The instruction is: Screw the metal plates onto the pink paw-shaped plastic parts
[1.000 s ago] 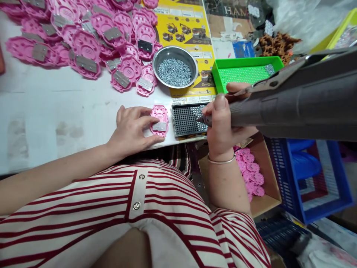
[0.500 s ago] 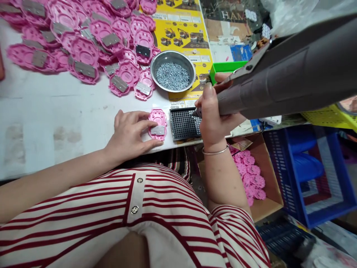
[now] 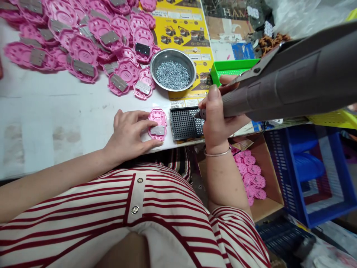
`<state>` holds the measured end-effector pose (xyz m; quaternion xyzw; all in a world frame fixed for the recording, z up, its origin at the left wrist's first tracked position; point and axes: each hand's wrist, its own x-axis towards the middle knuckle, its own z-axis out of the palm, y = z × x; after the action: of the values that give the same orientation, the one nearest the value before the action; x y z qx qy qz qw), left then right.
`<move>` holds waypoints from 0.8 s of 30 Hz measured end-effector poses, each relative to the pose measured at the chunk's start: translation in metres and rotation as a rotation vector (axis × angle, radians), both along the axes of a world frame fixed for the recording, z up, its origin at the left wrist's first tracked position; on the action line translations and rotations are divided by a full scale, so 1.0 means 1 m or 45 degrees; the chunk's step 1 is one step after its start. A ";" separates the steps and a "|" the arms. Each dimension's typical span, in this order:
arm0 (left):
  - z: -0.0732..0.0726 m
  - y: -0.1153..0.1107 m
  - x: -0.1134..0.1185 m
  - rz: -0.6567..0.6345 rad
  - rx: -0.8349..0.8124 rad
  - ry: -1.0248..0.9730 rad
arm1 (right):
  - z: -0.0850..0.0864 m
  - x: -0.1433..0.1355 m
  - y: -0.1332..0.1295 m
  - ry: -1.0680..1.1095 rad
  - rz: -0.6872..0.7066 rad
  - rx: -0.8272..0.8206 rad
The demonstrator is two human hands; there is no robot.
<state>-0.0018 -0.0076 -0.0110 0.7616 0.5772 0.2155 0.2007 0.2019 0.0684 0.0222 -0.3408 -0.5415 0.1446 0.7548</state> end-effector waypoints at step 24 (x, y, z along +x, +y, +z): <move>-0.004 0.004 -0.004 -0.048 0.039 -0.016 | 0.019 -0.050 -0.044 -0.003 0.507 -0.102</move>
<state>-0.0056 -0.0039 -0.0151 0.7739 0.5582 0.2253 0.1969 0.1518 0.0248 0.0413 -0.2569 -0.5929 0.3118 0.6966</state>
